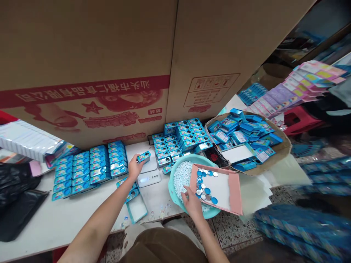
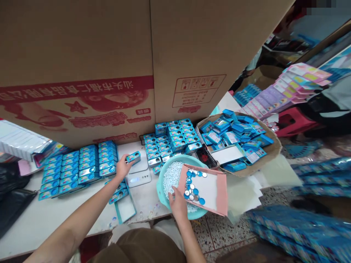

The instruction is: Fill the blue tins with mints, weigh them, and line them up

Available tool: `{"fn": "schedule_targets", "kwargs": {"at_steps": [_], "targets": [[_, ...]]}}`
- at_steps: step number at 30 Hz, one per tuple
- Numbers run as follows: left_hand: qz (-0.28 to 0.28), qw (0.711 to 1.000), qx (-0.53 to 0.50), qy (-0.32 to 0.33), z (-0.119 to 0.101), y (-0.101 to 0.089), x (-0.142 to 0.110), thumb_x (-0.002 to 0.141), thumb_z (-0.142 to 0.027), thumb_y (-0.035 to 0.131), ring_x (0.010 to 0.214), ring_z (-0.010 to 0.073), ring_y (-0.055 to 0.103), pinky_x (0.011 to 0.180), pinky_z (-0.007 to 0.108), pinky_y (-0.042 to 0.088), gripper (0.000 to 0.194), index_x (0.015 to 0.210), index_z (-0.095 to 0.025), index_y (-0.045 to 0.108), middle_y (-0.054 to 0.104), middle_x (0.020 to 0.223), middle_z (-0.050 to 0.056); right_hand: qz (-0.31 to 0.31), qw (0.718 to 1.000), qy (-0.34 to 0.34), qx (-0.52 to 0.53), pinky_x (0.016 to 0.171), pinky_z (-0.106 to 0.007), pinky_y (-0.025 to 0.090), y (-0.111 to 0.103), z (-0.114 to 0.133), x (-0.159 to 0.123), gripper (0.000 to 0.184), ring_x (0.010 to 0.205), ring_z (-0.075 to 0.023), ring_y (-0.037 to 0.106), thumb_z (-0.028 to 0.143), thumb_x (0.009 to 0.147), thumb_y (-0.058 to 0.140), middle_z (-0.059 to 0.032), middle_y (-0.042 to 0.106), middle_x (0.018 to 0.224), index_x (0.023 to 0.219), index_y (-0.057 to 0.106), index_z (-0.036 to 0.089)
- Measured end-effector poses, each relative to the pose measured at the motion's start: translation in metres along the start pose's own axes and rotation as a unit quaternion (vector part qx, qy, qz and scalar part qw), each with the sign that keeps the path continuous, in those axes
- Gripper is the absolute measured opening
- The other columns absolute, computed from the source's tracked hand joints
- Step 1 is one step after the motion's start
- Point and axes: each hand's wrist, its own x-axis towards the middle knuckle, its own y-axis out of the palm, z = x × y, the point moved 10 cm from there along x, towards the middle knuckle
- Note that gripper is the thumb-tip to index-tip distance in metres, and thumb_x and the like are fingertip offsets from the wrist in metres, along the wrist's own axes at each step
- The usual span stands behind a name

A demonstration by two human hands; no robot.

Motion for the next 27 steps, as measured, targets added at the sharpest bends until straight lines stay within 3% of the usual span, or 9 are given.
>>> {"fn": "schedule_targets", "kwargs": {"at_steps": [3,5,9,14,19,27], "targets": [[0.013,1.0,0.001,0.001,0.003,0.006,0.006,0.072,-0.036,0.061,0.085,0.0218,0.062,0.077,0.032,0.047,0.04,0.108,-0.021,0.053,0.065,0.094,0.004,0.01,1.0,-0.008,0.017,0.074,-0.033,0.046,0.003,0.002,-0.005,0.044,0.078,-0.0238,0.063,0.044,0.081,0.045,-0.0078,0.068,0.083,0.112,0.062,0.017],[0.026,1.0,0.006,0.011,0.002,0.007,0.007,0.068,-0.034,0.066,0.097,0.025,0.06,0.084,0.036,0.046,0.051,0.114,-0.021,0.05,0.063,0.105,0.007,0.014,1.0,-0.01,0.026,0.071,-0.032,0.046,0.001,0.002,-0.005,0.045,0.076,-0.0234,0.063,0.045,0.081,0.044,-0.0076,0.068,0.082,0.111,0.062,0.017],[0.019,0.999,0.011,0.034,-0.002,-0.007,-0.001,0.061,-0.034,0.073,0.119,0.0307,0.048,0.098,0.044,0.038,0.075,0.126,-0.017,0.04,0.053,0.126,0.015,0.004,1.0,-0.001,0.025,0.07,-0.033,0.046,-0.005,-0.002,-0.002,0.043,0.074,-0.0233,0.063,0.046,0.081,0.044,-0.0079,0.069,0.082,0.106,0.064,0.017],[0.004,0.999,0.001,0.049,0.0,-0.04,-0.037,0.066,-0.039,0.068,0.114,0.0284,0.052,0.097,0.044,0.04,0.066,0.124,-0.02,0.043,0.057,0.118,0.011,0.023,0.999,-0.005,0.033,0.069,-0.032,0.046,0.005,0.003,-0.002,0.039,0.069,-0.0217,0.062,0.044,0.08,0.046,-0.0063,0.069,0.08,0.102,0.066,0.02],[-0.007,1.0,0.005,0.016,0.016,-0.064,-0.071,0.068,-0.044,0.064,0.109,0.0279,0.056,0.094,0.043,0.042,0.061,0.121,-0.021,0.046,0.061,0.113,0.01,0.063,0.996,-0.04,0.038,0.067,-0.03,0.045,0.021,0.016,-0.004,0.033,0.067,-0.0207,0.062,0.04,0.08,0.047,-0.0044,0.068,0.075,0.097,0.067,0.021],[-0.026,1.0,-0.005,-0.016,0.034,-0.072,-0.086,0.069,-0.045,0.062,0.105,0.0262,0.058,0.093,0.041,0.043,0.051,0.112,-0.019,0.054,0.064,0.111,0.009,0.086,0.995,-0.048,0.011,0.069,-0.031,0.044,0.024,0.021,-0.002,0.033,0.069,-0.0213,0.062,0.04,0.081,0.045,-0.0053,0.069,0.079,0.097,0.067,0.02]]}}
